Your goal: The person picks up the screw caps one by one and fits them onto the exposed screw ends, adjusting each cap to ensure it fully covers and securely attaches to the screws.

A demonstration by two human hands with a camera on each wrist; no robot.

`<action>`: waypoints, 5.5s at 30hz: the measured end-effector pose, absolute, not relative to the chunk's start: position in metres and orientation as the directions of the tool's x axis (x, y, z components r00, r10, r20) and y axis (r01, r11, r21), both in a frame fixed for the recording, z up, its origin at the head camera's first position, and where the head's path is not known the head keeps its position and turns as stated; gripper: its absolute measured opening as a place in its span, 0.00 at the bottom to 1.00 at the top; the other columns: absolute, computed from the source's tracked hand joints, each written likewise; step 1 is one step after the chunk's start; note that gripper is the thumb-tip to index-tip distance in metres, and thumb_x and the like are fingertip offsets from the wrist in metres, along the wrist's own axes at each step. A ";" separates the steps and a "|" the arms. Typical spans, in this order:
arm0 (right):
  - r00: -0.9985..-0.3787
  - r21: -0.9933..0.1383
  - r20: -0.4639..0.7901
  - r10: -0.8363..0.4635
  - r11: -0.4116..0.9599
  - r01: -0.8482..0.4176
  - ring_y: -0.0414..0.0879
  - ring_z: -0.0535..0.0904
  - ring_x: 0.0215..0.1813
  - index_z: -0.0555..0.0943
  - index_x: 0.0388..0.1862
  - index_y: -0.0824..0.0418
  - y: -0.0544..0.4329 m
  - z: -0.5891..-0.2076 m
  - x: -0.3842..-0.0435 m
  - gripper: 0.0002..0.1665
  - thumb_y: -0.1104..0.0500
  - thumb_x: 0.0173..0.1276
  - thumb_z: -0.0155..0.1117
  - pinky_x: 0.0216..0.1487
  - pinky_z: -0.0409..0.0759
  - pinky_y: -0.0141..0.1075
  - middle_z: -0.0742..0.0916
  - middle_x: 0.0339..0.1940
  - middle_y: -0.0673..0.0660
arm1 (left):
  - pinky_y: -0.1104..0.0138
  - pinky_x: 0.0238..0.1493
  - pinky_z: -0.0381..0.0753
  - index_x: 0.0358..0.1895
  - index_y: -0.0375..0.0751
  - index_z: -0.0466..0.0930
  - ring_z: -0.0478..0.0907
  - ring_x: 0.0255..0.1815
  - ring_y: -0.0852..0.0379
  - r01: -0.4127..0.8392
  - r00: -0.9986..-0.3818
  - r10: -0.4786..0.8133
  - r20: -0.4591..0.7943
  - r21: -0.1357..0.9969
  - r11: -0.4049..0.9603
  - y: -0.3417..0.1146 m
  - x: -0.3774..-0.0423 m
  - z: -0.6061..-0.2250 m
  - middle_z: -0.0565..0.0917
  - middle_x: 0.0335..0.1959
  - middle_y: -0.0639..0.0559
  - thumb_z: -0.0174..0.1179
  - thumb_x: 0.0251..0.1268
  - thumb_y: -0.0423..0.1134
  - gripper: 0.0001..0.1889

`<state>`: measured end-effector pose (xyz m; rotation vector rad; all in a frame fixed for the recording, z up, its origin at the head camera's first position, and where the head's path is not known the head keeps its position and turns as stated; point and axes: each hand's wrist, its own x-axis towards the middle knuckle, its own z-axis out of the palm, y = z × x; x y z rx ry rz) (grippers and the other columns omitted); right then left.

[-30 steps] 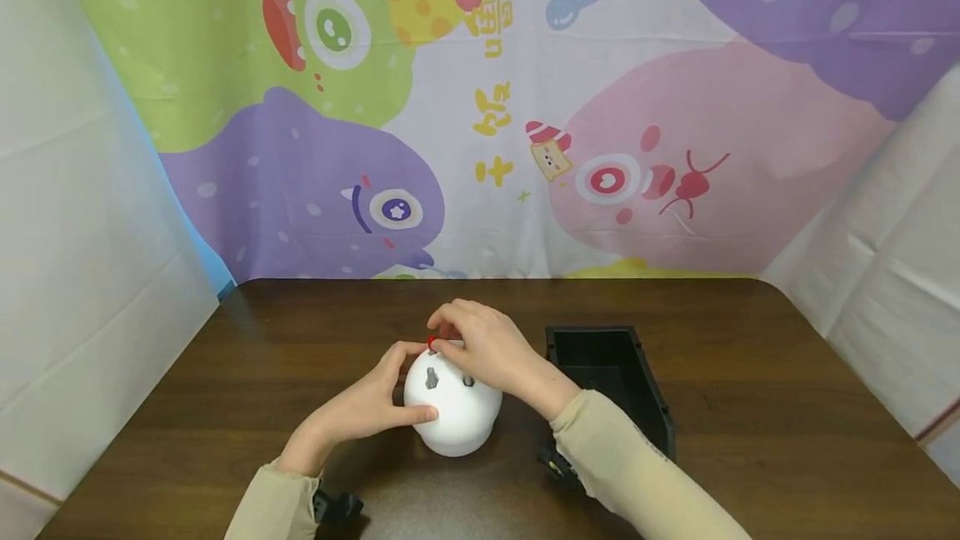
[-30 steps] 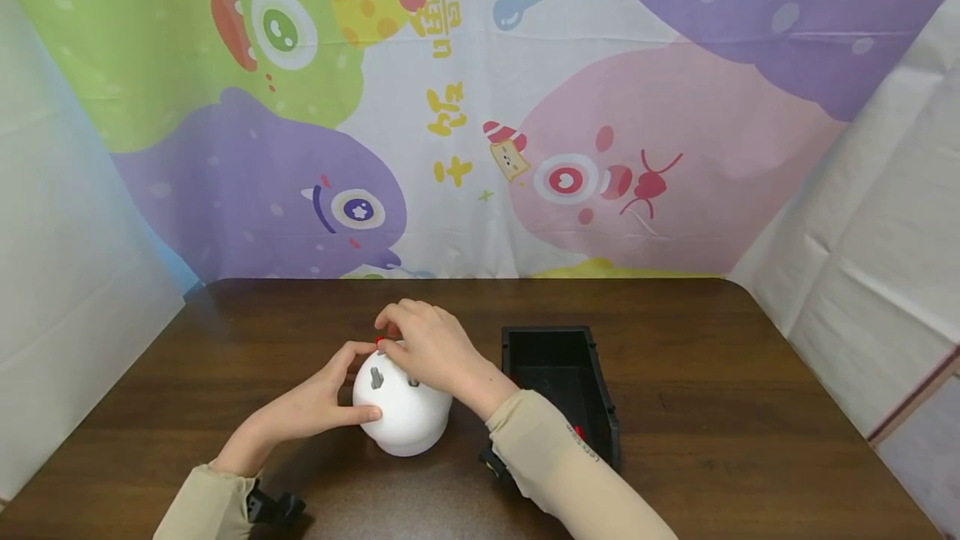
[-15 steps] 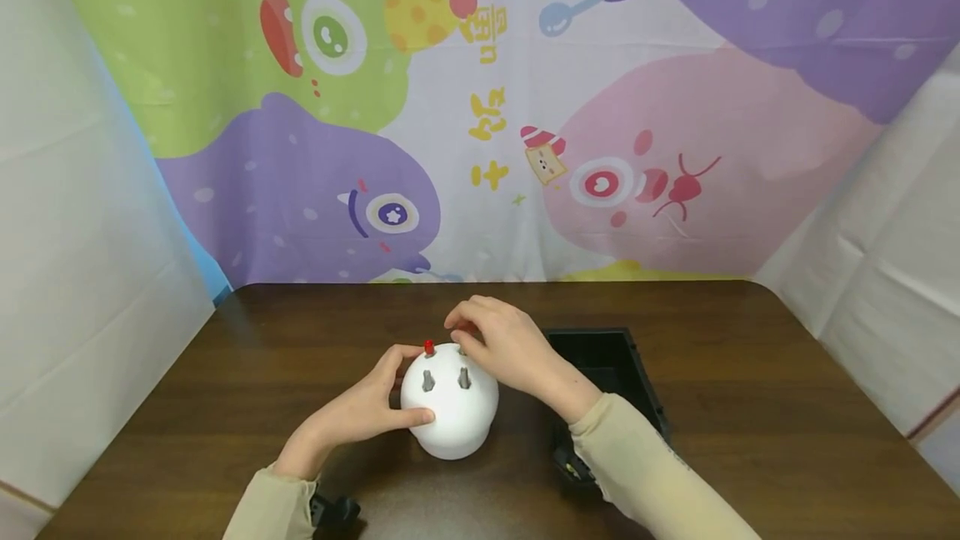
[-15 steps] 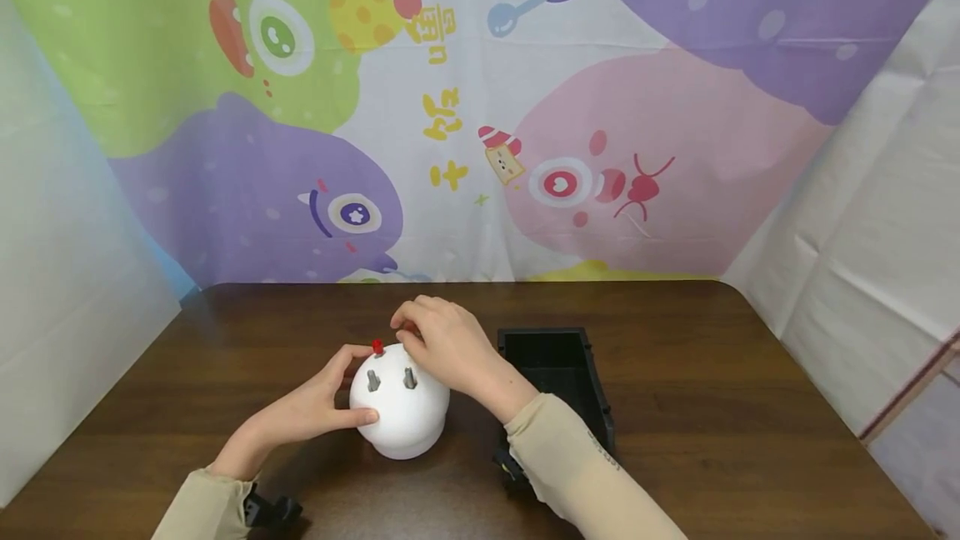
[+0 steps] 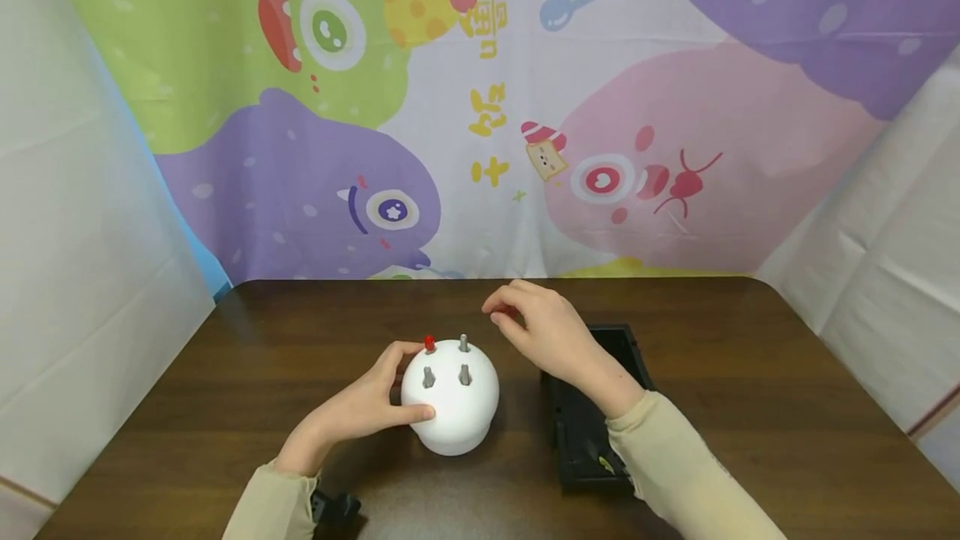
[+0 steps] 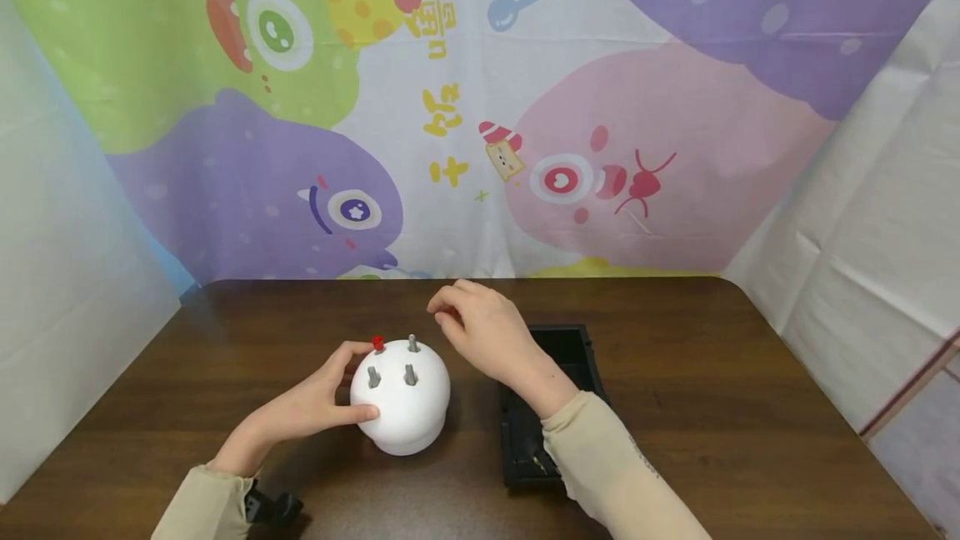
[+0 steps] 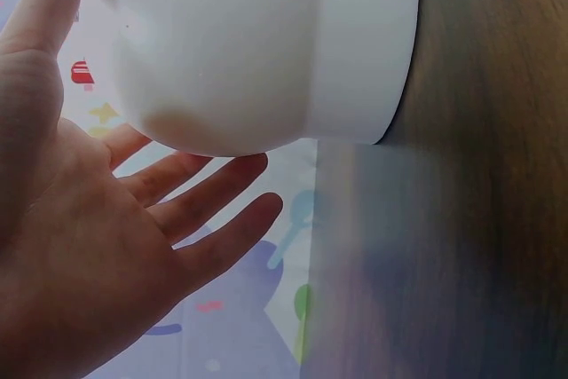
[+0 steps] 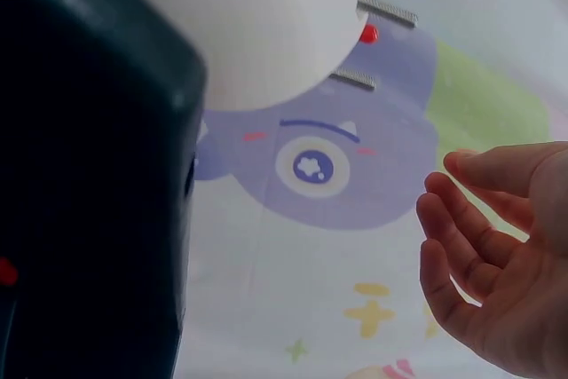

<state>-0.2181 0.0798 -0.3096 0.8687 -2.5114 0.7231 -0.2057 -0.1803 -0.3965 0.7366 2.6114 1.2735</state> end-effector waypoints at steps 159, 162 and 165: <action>-0.933 -0.273 -0.207 -0.295 0.933 -0.234 0.44 0.64 0.18 0.77 0.36 0.65 0.124 -0.384 -0.246 0.10 0.71 0.62 0.48 0.23 0.62 0.34 0.69 0.16 0.53 | 0.53 0.51 0.69 0.61 0.50 0.54 0.68 0.54 0.50 0.364 -0.870 0.487 0.080 0.770 0.524 -0.179 -0.203 -0.395 0.61 0.59 0.46 0.67 0.48 0.52 0.39; -0.934 -0.270 -0.207 -0.290 0.935 -0.231 0.44 0.63 0.18 0.75 0.27 0.62 0.122 -0.384 -0.246 0.10 0.70 0.64 0.47 0.22 0.62 0.34 0.68 0.15 0.52 | 0.52 0.51 0.69 0.61 0.50 0.54 0.67 0.54 0.50 0.361 -0.872 0.484 0.077 0.768 0.529 -0.179 -0.203 -0.394 0.61 0.59 0.46 0.67 0.48 0.53 0.39; -0.936 -0.255 -0.204 -0.286 0.939 -0.231 0.44 0.64 0.19 0.72 0.22 0.60 0.122 -0.383 -0.246 0.13 0.70 0.64 0.47 0.22 0.63 0.35 0.68 0.15 0.52 | 0.53 0.51 0.69 0.61 0.49 0.54 0.67 0.54 0.50 0.366 -0.869 0.488 0.077 0.765 0.530 -0.179 -0.204 -0.394 0.61 0.59 0.45 0.67 0.49 0.52 0.39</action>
